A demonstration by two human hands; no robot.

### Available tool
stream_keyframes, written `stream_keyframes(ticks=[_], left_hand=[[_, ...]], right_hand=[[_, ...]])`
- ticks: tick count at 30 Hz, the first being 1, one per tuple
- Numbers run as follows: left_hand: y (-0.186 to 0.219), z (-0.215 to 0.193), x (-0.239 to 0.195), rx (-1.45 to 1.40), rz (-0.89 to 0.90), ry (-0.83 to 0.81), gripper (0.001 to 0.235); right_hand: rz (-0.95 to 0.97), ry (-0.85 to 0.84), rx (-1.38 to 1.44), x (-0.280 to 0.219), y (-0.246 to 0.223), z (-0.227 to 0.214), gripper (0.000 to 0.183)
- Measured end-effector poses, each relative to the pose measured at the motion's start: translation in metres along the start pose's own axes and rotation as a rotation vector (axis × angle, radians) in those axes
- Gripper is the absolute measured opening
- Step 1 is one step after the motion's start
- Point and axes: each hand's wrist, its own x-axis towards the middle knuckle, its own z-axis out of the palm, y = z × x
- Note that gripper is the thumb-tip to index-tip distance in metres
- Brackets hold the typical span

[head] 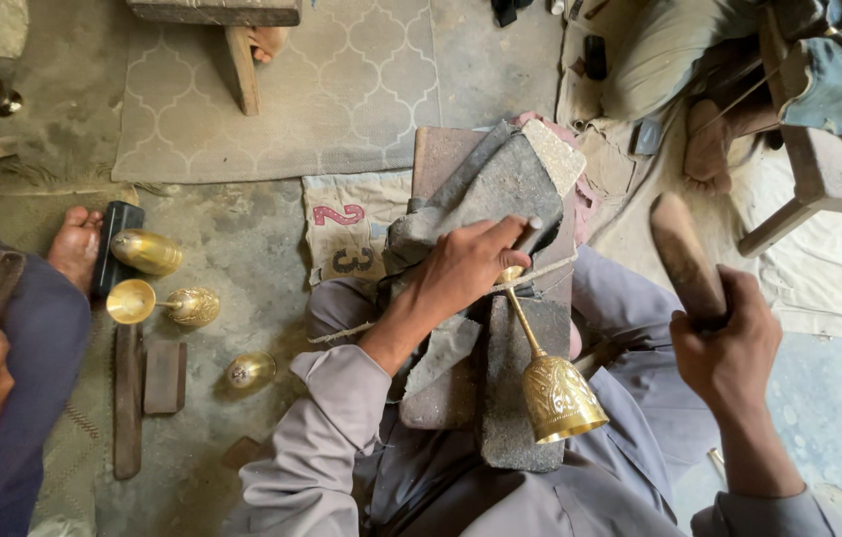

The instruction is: The person sits on the floor and uses a hammer and chisel to shape and decorate a brass bell resting on a stone block. They repeatedly strike the chisel to create patterns on the bell's surface while holding it steady with their left hand.

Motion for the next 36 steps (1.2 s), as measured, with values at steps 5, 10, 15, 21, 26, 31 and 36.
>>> stream_keyframes(ticks=[5, 10, 15, 21, 26, 31, 36], left_hand=[[0.006, -0.006, 0.002, 0.097, 0.049, -0.030, 0.025], [0.003, -0.001, -0.003, 0.128, 0.036, -0.067, 0.027], [0.002, 0.016, -0.019, 0.043, -0.091, 0.139, 0.022], [0.012, 0.030, -0.043, -0.099, -0.143, 0.430, 0.013], [0.023, 0.031, -0.047, -0.165, -0.176, 0.584, 0.021], [0.024, 0.028, -0.044, -0.143, -0.198, 0.570, 0.022], [0.011, 0.022, -0.035, -0.026, -0.162, 0.421, 0.024]], right_hand=[[0.185, -0.118, 0.480, 0.021, -0.006, -0.006, 0.050], [-0.318, -0.015, -0.477, 0.050, -0.025, -0.003, 0.034], [-0.412, -0.094, -0.323, 0.084, -0.058, -0.005, 0.018], [-0.712, -0.138, -0.482, 0.105, -0.108, -0.026, 0.023], [-0.689, -0.259, -0.672, 0.102, -0.136, -0.030, 0.018], [-0.665, -0.308, -0.944, 0.100, -0.125, -0.039, 0.024], [-0.437, -0.296, -0.283, 0.103, -0.109, -0.043, 0.032]])
